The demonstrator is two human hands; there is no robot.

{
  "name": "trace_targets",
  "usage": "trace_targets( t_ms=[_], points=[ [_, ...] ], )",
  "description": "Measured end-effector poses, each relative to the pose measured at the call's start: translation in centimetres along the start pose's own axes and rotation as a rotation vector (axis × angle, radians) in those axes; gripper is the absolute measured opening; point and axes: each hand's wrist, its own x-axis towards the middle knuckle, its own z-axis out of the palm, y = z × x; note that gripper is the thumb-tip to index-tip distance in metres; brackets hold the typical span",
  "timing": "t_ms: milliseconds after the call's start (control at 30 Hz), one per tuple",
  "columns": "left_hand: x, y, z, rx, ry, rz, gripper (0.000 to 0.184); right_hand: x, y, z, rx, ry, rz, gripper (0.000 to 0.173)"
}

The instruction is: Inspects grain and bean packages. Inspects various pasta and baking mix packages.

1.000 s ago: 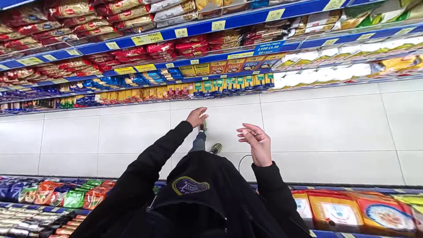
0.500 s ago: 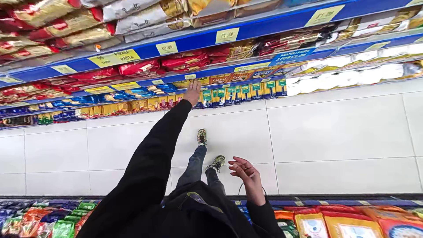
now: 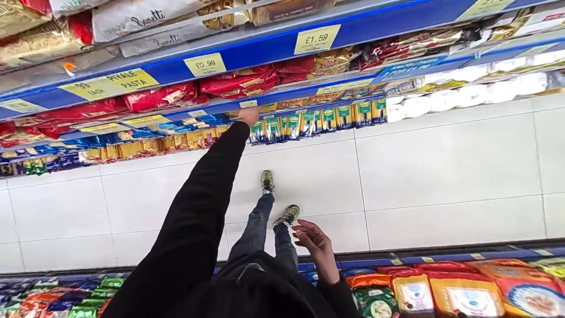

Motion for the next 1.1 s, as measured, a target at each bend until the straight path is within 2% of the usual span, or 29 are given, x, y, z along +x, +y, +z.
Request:
trace_targets(
  t_ms=[167, 300, 400, 533, 600, 700, 800, 933, 1000, 1100],
  points=[
    [0.3, 0.0, -0.3, -0.04, 0.001, -0.008, 0.043, 0.5, 0.2, 0.6, -0.013, 0.012, 0.006, 0.041],
    [0.0, 0.0, 0.9, 0.101, 0.068, 0.085, 0.058, 0.8, 0.8, 0.5, -0.006, -0.008, 0.007, 0.041],
    [-0.8, 0.1, 1.0, 0.156, 0.103, 0.138, 0.06, 1.0, 1.1, 0.4, -0.009, -0.004, 0.005, 0.041],
    [-1.9, 0.4, 1.4, 0.182, 0.123, 0.274, 0.059, 0.8, 1.6, 0.2, -0.007, 0.007, 0.001, 0.04],
    [-3.0, 0.9, 1.4, 0.192, 0.15, 0.378, 0.067, 0.7, 1.6, 0.0, -0.013, -0.002, -0.008, 0.042],
    [-5.3, 2.4, 0.8, 0.226, 0.091, 0.449, 0.07, 0.4, 1.2, -0.3, -0.014, -0.014, -0.035, 0.043],
    [-9.5, 4.6, -1.4, 0.212, 0.003, 0.43, 0.07, -0.4, 0.3, -0.7, -0.023, -0.031, -0.081, 0.044],
    [-18.7, 8.7, -7.2, 0.185, -0.057, 0.439, 0.075, -2.7, -1.4, -2.5, -0.076, -0.074, -0.2, 0.051],
    [-24.2, 11.3, -11.1, 0.191, -0.097, 0.47, 0.077, -4.1, -2.5, -3.8, -0.137, -0.085, -0.27, 0.06],
    [-32.5, 15.6, -17.3, 0.181, -0.093, 0.589, 0.077, -6.5, -5.2, -5.5, -0.226, -0.067, -0.388, 0.084]
  ],
)
